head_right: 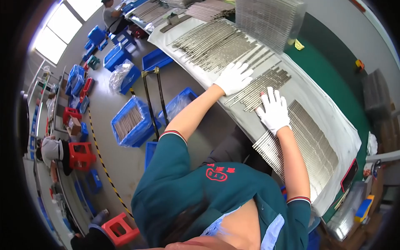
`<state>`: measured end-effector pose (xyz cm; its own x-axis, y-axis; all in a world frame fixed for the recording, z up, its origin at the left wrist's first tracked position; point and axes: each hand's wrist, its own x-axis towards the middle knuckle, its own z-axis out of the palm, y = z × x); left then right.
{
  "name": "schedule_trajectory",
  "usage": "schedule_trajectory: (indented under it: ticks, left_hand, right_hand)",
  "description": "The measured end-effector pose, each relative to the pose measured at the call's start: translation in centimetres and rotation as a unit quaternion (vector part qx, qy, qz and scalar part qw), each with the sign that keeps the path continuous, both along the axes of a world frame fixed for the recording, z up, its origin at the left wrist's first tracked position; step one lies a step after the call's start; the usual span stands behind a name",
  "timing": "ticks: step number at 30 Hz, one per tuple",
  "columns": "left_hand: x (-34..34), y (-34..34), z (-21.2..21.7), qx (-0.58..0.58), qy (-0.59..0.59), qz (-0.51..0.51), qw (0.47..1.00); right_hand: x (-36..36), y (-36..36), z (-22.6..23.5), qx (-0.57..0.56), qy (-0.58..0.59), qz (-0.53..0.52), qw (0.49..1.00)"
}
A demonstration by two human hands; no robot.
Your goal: Arranging and aligning thin metal rods into neat rows on a workbench within a factory setting.
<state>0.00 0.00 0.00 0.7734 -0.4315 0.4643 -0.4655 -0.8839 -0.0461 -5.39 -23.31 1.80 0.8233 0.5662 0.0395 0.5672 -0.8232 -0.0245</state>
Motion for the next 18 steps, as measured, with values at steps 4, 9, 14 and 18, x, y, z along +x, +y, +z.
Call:
schedule_trajectory:
  ticks: [4, 9, 14, 18]
  left_hand:
    - [1.0, 0.1, 0.7, -0.097, -0.075, -0.073, 0.990]
    - [0.6, 0.1, 0.9, -0.126, -0.090, -0.023, 0.988]
    - [0.9, -0.2, 0.7, -0.113, -0.134, -0.001, 0.985]
    - [0.1, 0.2, 1.6, -0.162, -0.156, -0.014, 0.974]
  right_hand:
    - [0.2, -0.1, 0.6, 0.026, -0.050, 0.011, 0.998]
    - [-1.3, -0.7, 2.0, 0.070, -0.024, 0.016, 0.997]
    - [-5.3, -4.0, 3.9, 0.049, 0.049, 0.019, 0.997]
    - [-9.6, -7.5, 4.3, 0.039, 0.032, -0.010, 0.999]
